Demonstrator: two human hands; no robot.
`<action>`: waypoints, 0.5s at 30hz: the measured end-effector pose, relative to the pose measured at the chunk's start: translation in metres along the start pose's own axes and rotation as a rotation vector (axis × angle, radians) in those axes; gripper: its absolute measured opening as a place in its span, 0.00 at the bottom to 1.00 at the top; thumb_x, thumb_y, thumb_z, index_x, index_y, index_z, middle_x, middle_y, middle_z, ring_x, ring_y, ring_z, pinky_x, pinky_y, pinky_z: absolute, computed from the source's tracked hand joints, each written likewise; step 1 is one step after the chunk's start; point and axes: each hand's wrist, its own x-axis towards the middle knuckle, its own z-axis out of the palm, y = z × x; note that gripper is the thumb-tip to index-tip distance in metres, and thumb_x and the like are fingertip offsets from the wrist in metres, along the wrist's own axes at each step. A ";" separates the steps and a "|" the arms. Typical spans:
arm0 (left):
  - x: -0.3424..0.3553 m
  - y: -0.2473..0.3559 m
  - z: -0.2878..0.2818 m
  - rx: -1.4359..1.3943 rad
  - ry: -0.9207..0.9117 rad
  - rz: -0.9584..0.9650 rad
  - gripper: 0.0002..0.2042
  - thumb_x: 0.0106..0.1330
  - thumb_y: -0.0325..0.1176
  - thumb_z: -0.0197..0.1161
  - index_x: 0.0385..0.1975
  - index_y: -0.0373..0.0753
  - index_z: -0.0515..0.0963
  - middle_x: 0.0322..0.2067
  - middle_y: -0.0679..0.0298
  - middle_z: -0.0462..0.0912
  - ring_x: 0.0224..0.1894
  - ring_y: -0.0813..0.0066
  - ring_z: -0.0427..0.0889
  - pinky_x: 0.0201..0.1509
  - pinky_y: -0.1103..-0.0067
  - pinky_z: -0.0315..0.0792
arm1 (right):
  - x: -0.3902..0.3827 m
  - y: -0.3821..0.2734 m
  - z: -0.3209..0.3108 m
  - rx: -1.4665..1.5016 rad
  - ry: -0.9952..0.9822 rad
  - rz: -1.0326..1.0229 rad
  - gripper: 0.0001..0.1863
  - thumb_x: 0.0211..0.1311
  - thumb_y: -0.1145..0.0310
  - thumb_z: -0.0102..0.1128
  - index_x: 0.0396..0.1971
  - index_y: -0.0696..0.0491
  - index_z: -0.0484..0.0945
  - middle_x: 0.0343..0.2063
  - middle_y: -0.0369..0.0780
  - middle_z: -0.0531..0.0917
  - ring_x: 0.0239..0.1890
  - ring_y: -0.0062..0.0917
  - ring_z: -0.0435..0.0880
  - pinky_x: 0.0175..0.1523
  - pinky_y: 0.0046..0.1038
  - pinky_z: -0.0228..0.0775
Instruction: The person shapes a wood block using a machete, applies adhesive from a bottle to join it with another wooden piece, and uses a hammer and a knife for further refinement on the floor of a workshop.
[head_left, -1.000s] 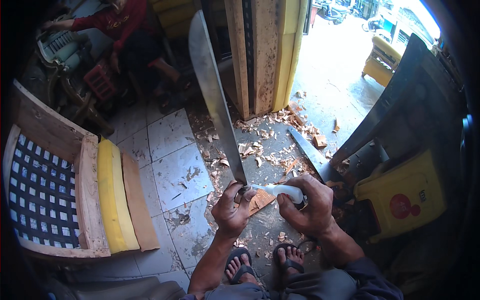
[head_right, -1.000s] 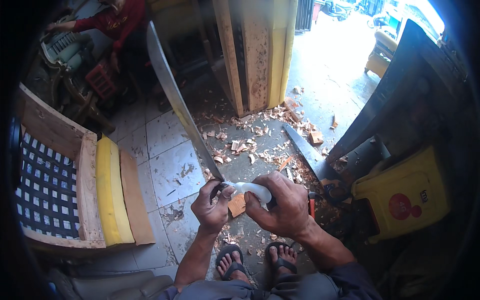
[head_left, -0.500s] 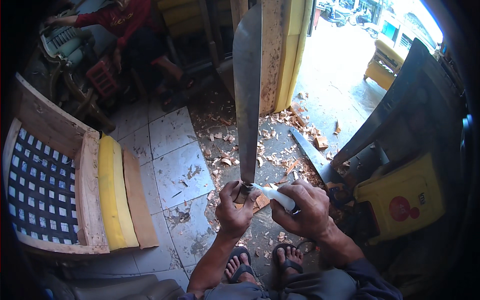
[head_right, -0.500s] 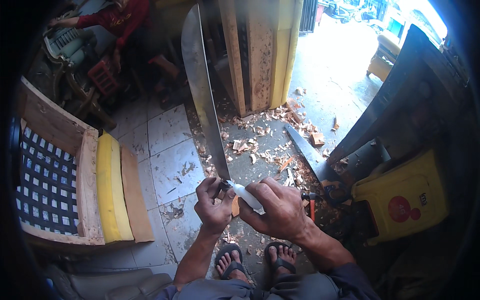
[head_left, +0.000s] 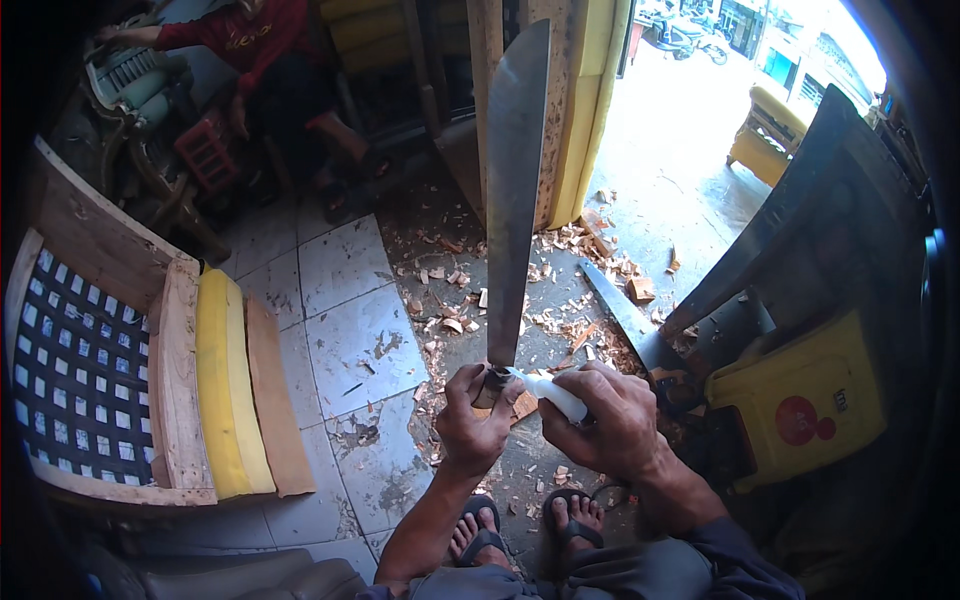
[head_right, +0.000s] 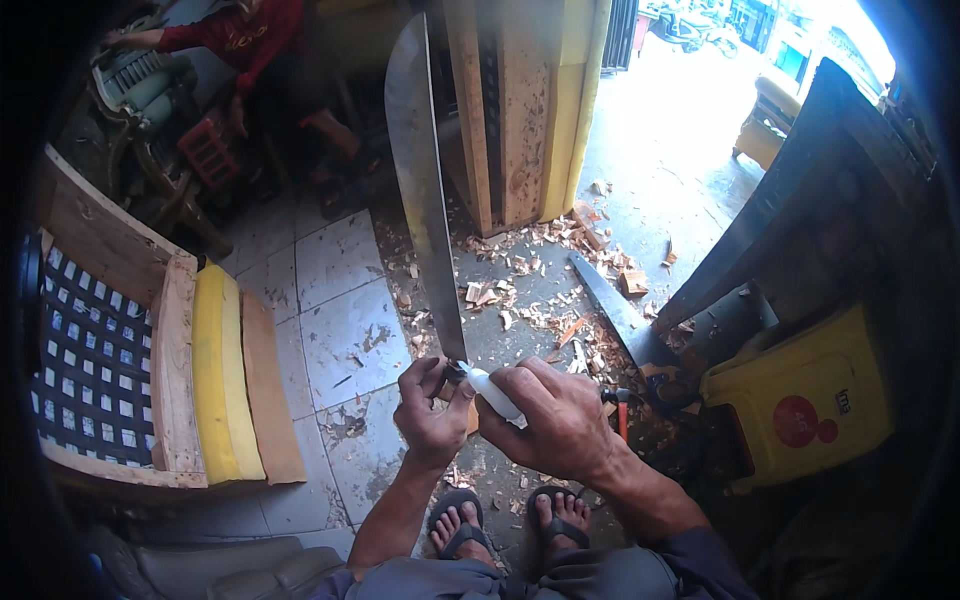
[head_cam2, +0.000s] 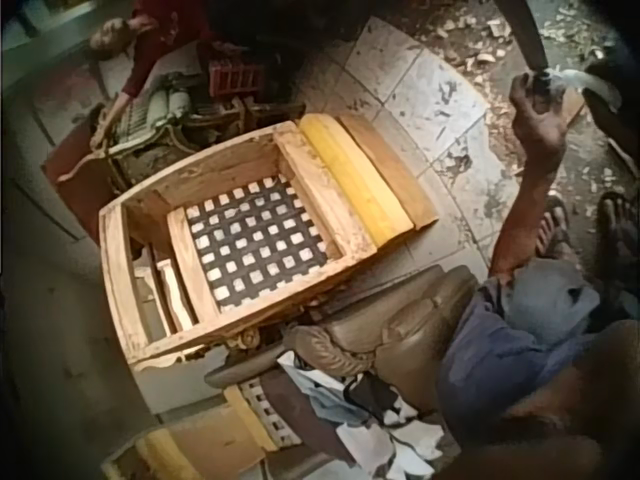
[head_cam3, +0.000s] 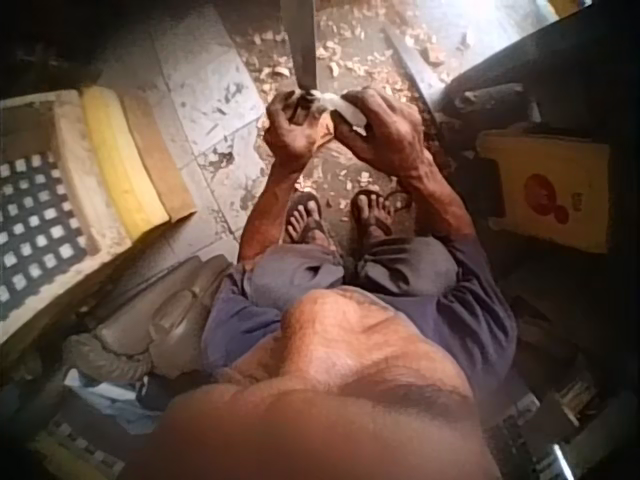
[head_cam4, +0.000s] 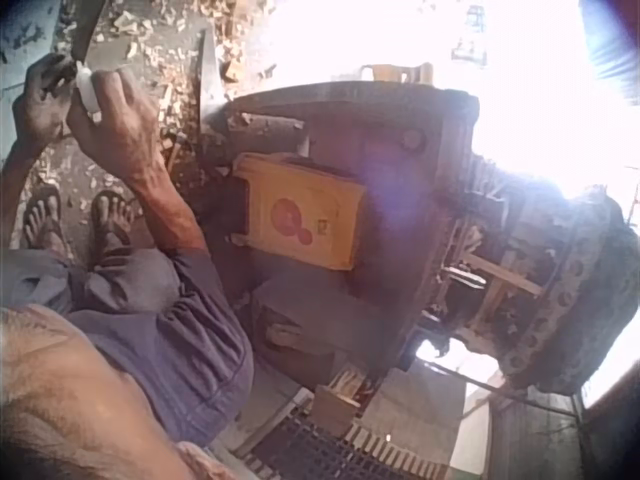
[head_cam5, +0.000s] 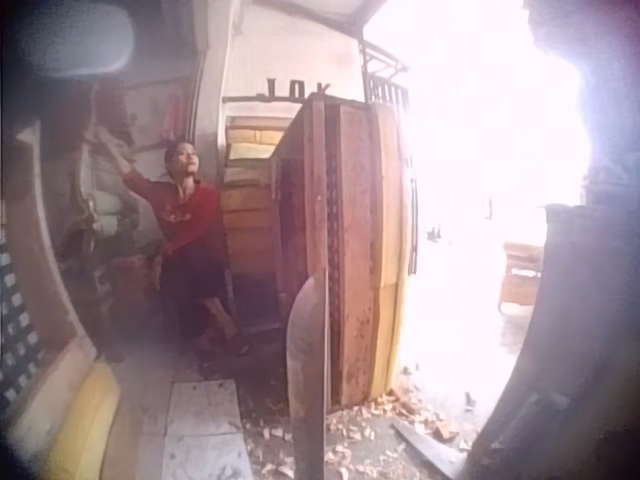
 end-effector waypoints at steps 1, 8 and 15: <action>0.000 0.000 0.000 -0.004 0.004 0.003 0.26 0.61 0.24 0.75 0.55 0.31 0.69 0.41 0.52 0.87 0.44 0.71 0.88 0.47 0.78 0.82 | 0.001 -0.001 -0.001 0.002 0.000 0.000 0.18 0.50 0.70 0.75 0.40 0.57 0.79 0.27 0.41 0.81 0.23 0.31 0.83 0.24 0.31 0.73; -0.002 0.000 -0.003 0.017 0.019 -0.030 0.26 0.60 0.24 0.76 0.55 0.31 0.70 0.40 0.53 0.88 0.43 0.72 0.88 0.48 0.78 0.82 | 0.000 -0.004 -0.001 0.092 0.031 0.108 0.13 0.54 0.73 0.73 0.38 0.58 0.80 0.25 0.42 0.82 0.24 0.30 0.86 0.27 0.30 0.76; -0.010 -0.016 -0.014 -0.039 0.041 -0.165 0.26 0.62 0.24 0.75 0.56 0.31 0.68 0.43 0.55 0.86 0.44 0.74 0.86 0.51 0.78 0.81 | -0.080 0.056 0.047 0.717 0.124 0.996 0.12 0.68 0.70 0.62 0.44 0.60 0.72 0.35 0.44 0.85 0.31 0.22 0.85 0.33 0.23 0.79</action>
